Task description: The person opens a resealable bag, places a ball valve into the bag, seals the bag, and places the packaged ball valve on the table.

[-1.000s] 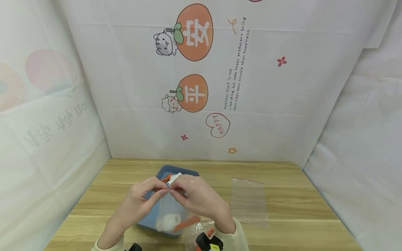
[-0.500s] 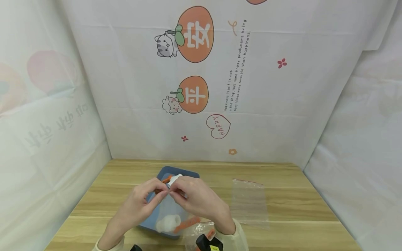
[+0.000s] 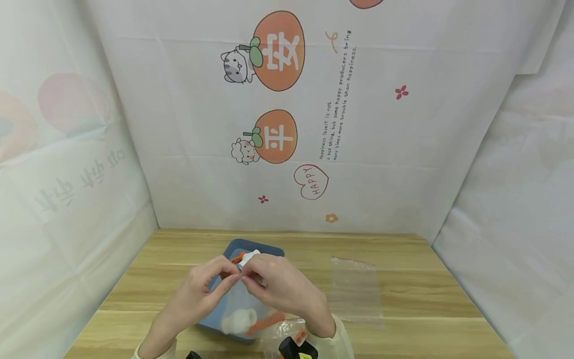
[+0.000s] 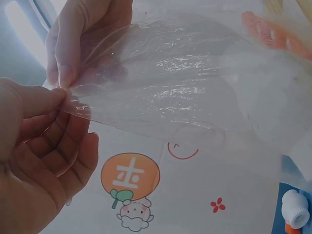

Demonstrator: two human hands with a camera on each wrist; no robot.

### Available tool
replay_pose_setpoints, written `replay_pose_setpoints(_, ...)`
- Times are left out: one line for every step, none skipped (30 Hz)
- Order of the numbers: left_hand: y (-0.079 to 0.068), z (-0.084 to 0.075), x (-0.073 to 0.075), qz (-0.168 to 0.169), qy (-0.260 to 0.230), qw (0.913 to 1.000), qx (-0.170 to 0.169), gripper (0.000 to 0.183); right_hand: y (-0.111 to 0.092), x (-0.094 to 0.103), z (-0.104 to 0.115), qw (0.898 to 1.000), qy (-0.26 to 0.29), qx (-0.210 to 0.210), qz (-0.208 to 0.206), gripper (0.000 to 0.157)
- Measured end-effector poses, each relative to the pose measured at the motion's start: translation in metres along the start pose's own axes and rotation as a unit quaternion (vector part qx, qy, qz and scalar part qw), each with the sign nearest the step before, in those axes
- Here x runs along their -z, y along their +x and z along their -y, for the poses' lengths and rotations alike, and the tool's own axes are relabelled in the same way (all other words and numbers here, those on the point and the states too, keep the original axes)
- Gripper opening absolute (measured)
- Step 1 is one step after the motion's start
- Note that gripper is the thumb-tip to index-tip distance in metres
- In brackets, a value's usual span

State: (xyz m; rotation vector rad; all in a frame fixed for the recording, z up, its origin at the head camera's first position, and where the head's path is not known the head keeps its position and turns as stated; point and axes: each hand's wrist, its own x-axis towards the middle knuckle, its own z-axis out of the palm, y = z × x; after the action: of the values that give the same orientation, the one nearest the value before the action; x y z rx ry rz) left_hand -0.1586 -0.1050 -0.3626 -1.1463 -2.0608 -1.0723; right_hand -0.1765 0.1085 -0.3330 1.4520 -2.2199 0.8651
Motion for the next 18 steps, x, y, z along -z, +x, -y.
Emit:
replay_pose_setpoints(-0.0005,0.0003,-0.0002,-0.001,-0.001,1.0,-0.001,0.015,-0.0002,-0.0003,0.0003,1.0,-0.001,0.003,-0.001,0.006)
replay_pose_setpoints(-0.0009,0.0007,-0.0005,-0.002,-0.003,1.0,-0.003,0.015,-0.0004,-0.0007,0.0005,1.0,-0.001,0.005,-0.002,0.006)
replay_pose_setpoints(-0.0011,0.0009,-0.0008,-0.003,-0.003,1.0,-0.005,0.015,-0.0005,-0.0011,0.0008,1.0,-0.003,0.009,-0.004,0.007)
replay_pose_setpoints(-0.0014,0.0012,-0.001,-0.004,-0.005,1.0,-0.006,0.015,-0.0006,-0.0013,0.0012,1.0,-0.004,0.01,-0.005,0.007)
replay_pose_setpoints(-0.0016,0.0015,-0.0012,-0.005,-0.006,0.9999,-0.008,0.016,-0.0005,-0.0015,0.0016,1.0,-0.006,0.012,-0.006,0.008)
replay_pose_setpoints(-0.0016,0.0017,-0.0015,-0.006,-0.006,0.9999,-0.011,0.017,-0.0004,-0.0016,0.0019,1.0,-0.009,0.015,-0.007,0.009)
replay_pose_setpoints(-0.0019,0.002,-0.0016,-0.007,-0.007,0.9999,-0.013,0.018,-0.0002,-0.0018,0.0022,1.0,-0.012,0.017,-0.008,0.01)
replay_pose_setpoints(-0.0018,0.002,-0.0017,-0.007,-0.008,0.9998,-0.014,0.018,-0.0001,-0.0018,0.0024,1.0,-0.014,0.018,-0.008,0.01)
replay_pose_setpoints(-0.0017,0.0019,-0.0017,-0.007,-0.009,0.9998,-0.014,0.019,-0.0001,-0.0016,0.0027,1.0,-0.016,0.02,-0.008,0.011)
replay_pose_setpoints(-0.0017,0.0019,-0.0018,-0.007,-0.01,0.9998,-0.016,0.02,-0.0002,-0.0016,0.0028,1.0,-0.016,0.02,-0.008,0.011)
replay_pose_setpoints(-0.0016,0.0018,-0.0018,-0.007,-0.01,0.9998,-0.018,0.021,-0.0002,-0.0014,0.0028,1.0,-0.013,0.02,-0.008,0.011)
replay_pose_setpoints(-0.0014,0.0016,-0.0017,-0.006,-0.01,0.9997,-0.02,0.021,-0.0002,-0.0012,0.0029,1.0,-0.008,0.017,-0.006,0.01)
replay_pose_setpoints(-0.0014,0.0016,-0.0016,-0.006,-0.011,0.9997,-0.023,0.021,-0.0003,-0.001,0.003,1.0,-0.002,0.014,-0.005,0.009)
replay_pose_setpoints(-0.001,0.0012,-0.0015,-0.006,-0.01,0.9996,-0.025,0.022,-0.0004,-0.0009,0.0029,1.0,0.002,0.013,-0.005,0.008)
replay_pose_setpoints(-0.0008,0.001,-0.0013,-0.006,-0.01,0.9996,-0.027,0.022,-0.0005,-0.0009,0.0027,1.0,0.006,0.012,-0.005,0.008)
replay_pose_setpoints(-0.0007,0.0007,-0.001,-0.006,-0.009,0.9995,-0.03,0.022,-0.0006,-0.0009,0.0023,1.0,0.01,0.013,-0.005,0.007)
replay_pose_setpoints(-0.0005,0.0003,-0.0008,-0.007,-0.008,0.9994,-0.032,0.022,-0.0006,-0.001,0.002,1.0,0.013,0.014,-0.005,0.007)
replay_pose_setpoints(-0.0004,0.0,-0.0005,-0.007,-0.006,0.9994,-0.033,0.023,-0.0006,-0.0012,0.0016,1.0,0.014,0.015,-0.006,0.007)
